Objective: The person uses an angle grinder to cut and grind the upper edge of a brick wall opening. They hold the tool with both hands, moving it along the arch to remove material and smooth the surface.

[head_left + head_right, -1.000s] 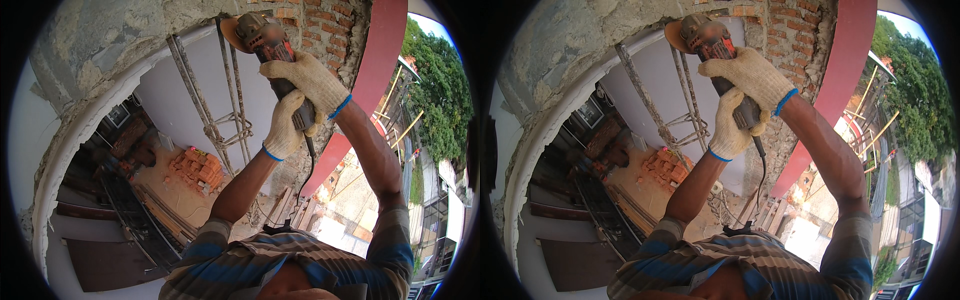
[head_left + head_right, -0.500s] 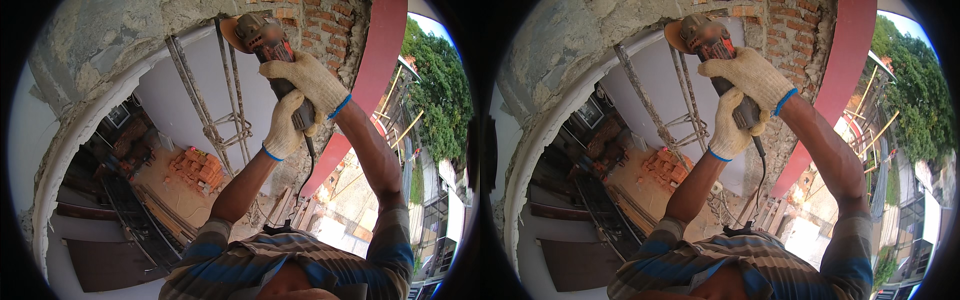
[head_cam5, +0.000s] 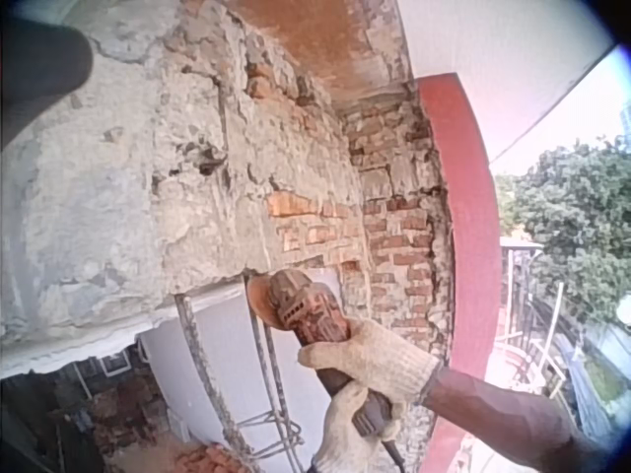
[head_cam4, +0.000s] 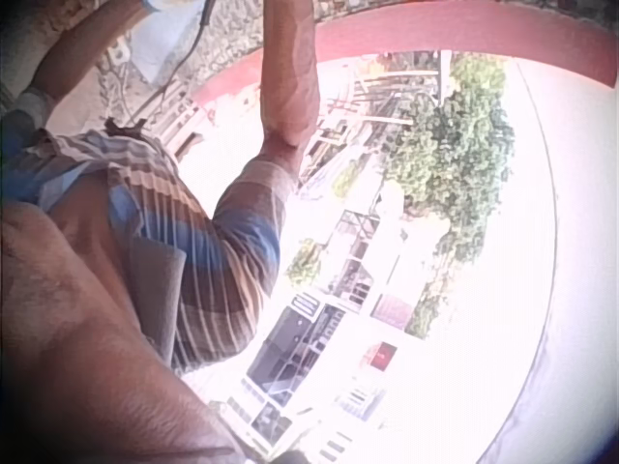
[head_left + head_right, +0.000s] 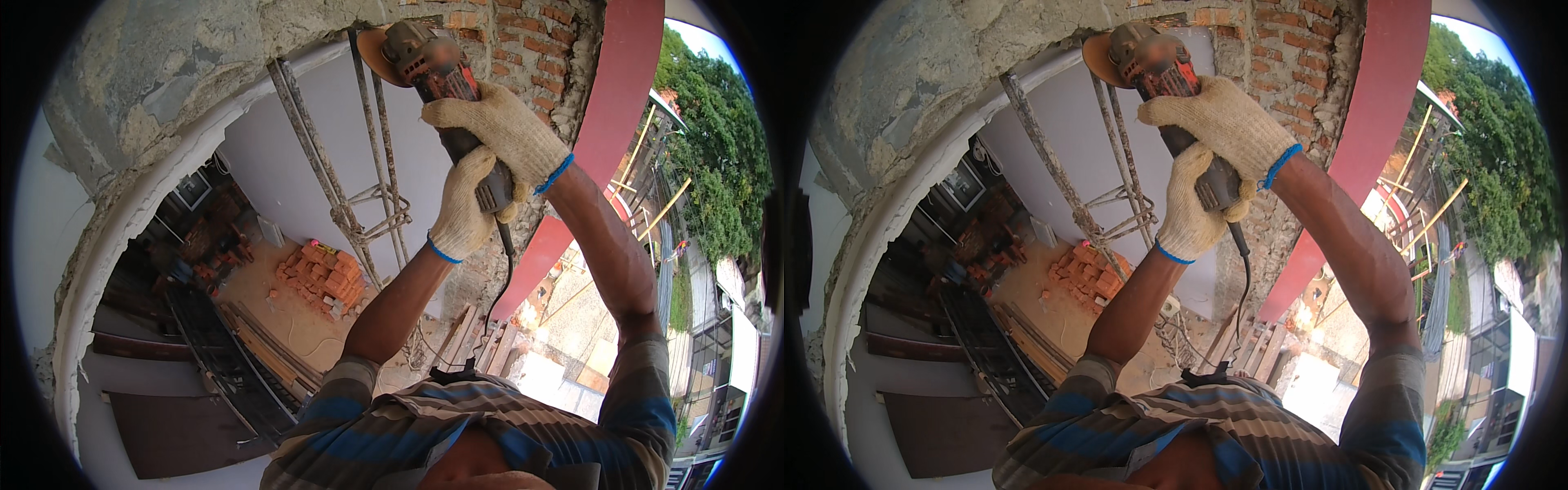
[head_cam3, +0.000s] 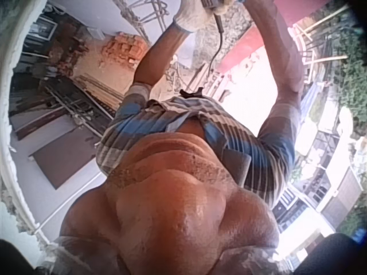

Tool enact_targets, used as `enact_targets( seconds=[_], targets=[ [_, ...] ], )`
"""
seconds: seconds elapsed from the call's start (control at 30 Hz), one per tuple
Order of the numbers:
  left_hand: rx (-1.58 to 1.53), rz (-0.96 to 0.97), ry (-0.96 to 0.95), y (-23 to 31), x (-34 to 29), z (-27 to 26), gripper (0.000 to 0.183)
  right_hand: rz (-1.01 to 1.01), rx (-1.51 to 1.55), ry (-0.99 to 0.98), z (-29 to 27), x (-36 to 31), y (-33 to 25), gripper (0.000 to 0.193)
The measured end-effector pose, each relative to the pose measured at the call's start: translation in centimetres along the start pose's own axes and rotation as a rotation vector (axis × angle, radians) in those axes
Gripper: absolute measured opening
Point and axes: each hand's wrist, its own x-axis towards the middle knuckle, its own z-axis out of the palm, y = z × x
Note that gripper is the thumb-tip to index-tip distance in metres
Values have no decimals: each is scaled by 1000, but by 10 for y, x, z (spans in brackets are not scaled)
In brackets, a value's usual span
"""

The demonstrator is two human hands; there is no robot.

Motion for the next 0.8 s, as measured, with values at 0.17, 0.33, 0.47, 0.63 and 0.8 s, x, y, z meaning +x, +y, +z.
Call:
enact_targets(
  seconds=[0.17, 0.33, 0.47, 0.63, 0.8],
  targets=[
    [4, 3, -13, 0, 1, 0, 38, 72, 69, 1, 1, -1, -2, 63],
    [85, -12, -27, 1, 2, -3, 49, 62, 65, -9, 1, 0, -3, 62],
    [89, -8, -38, 1, 2, -5, 50, 71, 82, -17, 0, -1, -3, 62],
    [91, -3, -33, 0, 2, -5, 50, 62, 70, -11, 1, 1, -3, 62],
    [88, -13, -27, 1, 1, -6, 50, 50, 50, -5, 1, 0, -2, 62]
  ],
)
